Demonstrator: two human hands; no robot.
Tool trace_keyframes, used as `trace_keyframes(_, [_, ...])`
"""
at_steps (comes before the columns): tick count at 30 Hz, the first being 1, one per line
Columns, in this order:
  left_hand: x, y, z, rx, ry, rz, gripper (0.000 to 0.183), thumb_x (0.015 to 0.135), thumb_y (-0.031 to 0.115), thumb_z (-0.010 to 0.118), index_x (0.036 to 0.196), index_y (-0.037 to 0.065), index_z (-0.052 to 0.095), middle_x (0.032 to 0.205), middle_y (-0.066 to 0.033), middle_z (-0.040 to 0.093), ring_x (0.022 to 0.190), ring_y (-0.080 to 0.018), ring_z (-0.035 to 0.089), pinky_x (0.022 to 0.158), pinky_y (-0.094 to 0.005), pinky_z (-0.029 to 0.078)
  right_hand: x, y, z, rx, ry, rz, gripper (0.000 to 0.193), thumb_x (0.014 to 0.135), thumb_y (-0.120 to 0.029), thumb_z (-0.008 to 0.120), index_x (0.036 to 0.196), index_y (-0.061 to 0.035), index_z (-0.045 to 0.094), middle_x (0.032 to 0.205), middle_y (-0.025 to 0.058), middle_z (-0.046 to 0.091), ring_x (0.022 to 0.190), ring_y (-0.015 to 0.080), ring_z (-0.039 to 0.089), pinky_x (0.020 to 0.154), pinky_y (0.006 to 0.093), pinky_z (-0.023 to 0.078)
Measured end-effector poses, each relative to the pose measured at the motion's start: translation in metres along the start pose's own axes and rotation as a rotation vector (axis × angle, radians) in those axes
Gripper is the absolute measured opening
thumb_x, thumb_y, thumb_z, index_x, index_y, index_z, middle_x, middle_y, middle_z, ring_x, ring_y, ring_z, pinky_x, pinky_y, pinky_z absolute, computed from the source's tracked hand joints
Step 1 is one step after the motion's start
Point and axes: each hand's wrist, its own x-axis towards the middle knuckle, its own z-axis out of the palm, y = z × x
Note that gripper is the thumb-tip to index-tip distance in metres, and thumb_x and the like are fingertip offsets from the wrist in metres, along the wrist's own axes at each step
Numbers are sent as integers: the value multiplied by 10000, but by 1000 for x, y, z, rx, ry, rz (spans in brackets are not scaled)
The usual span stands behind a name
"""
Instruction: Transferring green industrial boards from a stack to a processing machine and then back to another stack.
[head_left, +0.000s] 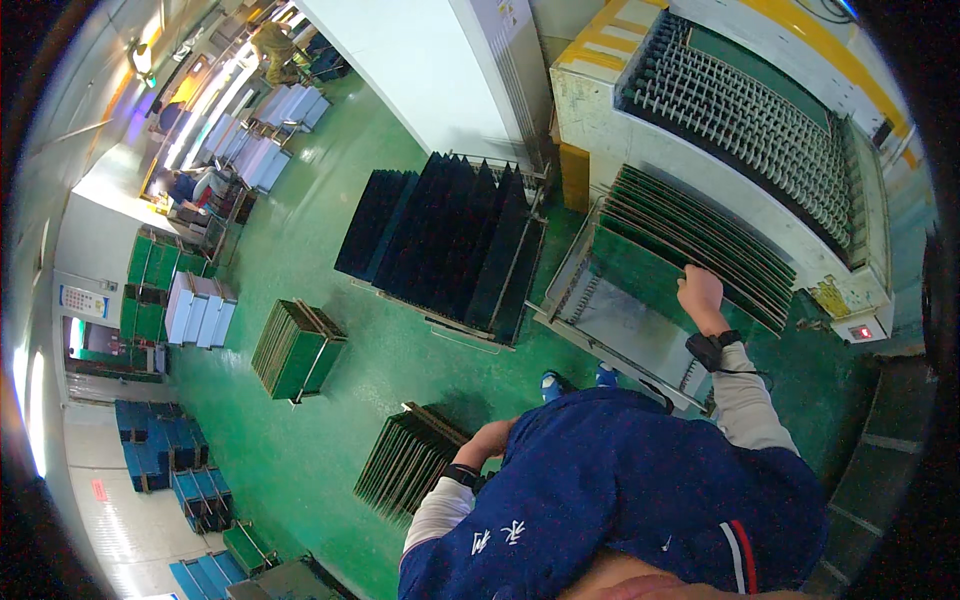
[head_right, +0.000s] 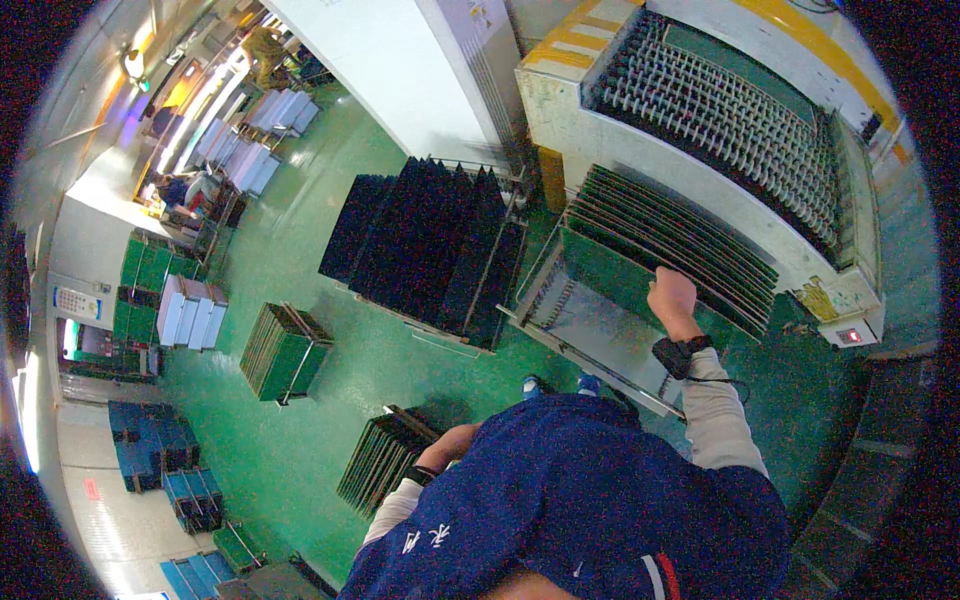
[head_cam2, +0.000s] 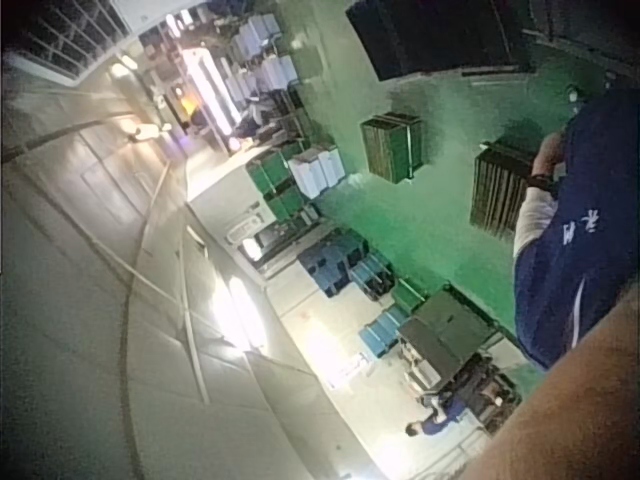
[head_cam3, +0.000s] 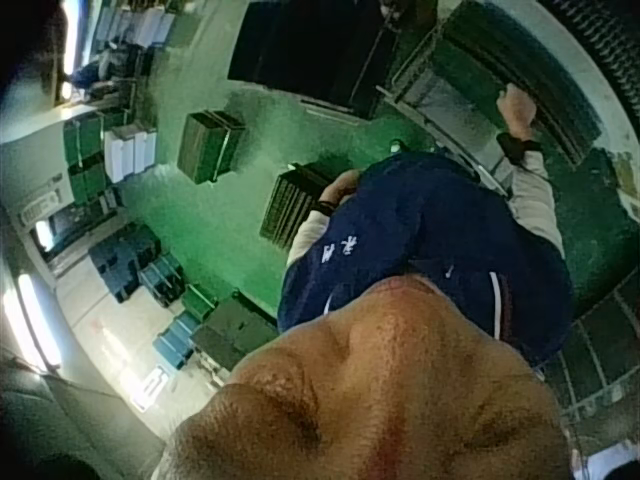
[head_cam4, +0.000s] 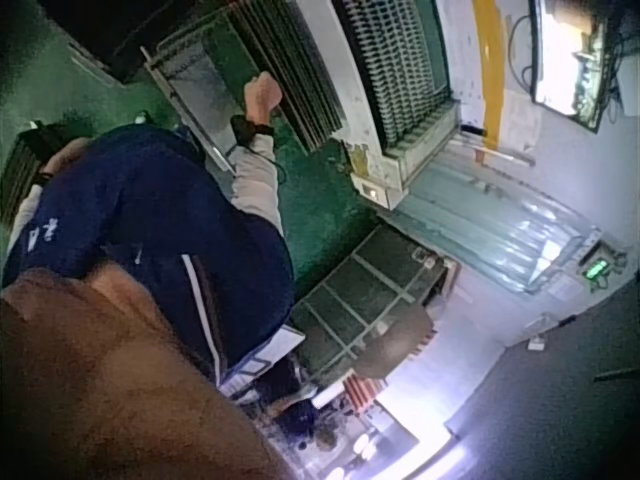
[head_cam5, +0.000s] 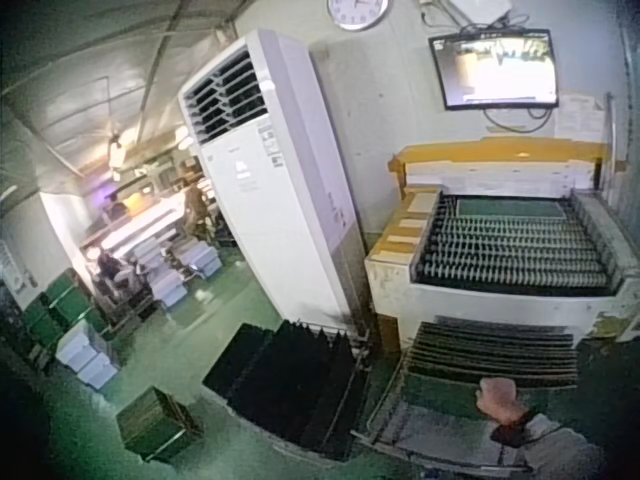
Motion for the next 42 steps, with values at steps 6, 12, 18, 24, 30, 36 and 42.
trace_keyframes(6, [1,2,-3,-3,-43,-74,504,861,359,526,1324,179,436,1042,-230,626,930,-432,592,770,-473,470,-1,1,1,2,17,1,193,784,-219,646,861,-47,605,807,161,646,794,353,625,666,461,486])
trace_keyframes(12, [1,2,-3,-8,-19,-29,513,856,356,536,1328,183,432,1052,-230,623,940,-433,589,771,-471,469,1,3,5,7,33,-11,188,785,-219,641,832,-45,589,789,165,638,776,359,622,650,469,482])
trace_keyframes(18, [-3,27,-19,-11,-53,-80,519,845,339,567,1307,137,445,1075,-230,616,978,-429,577,797,-464,465,1,6,8,37,75,-31,188,769,-211,648,806,-44,572,762,164,625,759,366,613,638,473,473])
trace_keyframes(24, [-7,35,-24,-18,-55,-91,510,825,325,590,1275,119,465,1076,-222,617,981,-423,578,810,-460,468,0,6,7,51,68,-33,181,764,-205,655,796,-48,572,751,161,619,762,362,609,631,475,466])
trace_keyframes(30, [-3,18,-14,-6,-49,-96,525,809,330,610,1268,118,468,1082,-218,617,987,-417,578,812,-458,469,1,5,7,52,65,-15,184,771,-213,653,803,-48,578,759,157,624,768,359,612,639,475,468])
trace_keyframes(36, [-6,28,-20,-15,-64,-136,511,821,345,592,1269,129,474,1076,-221,618,982,-420,579,805,-452,470,0,2,4,47,36,5,187,776,-216,650,849,-50,604,799,158,640,798,353,619,666,467,479])
trace_keyframes(42, [-8,26,-20,-22,-58,-128,510,825,346,588,1278,139,474,1091,-222,613,988,-418,579,813,-448,467,-2,-5,-5,34,-10,21,213,778,-226,647,900,-53,625,834,161,649,824,350,623,689,466,484])
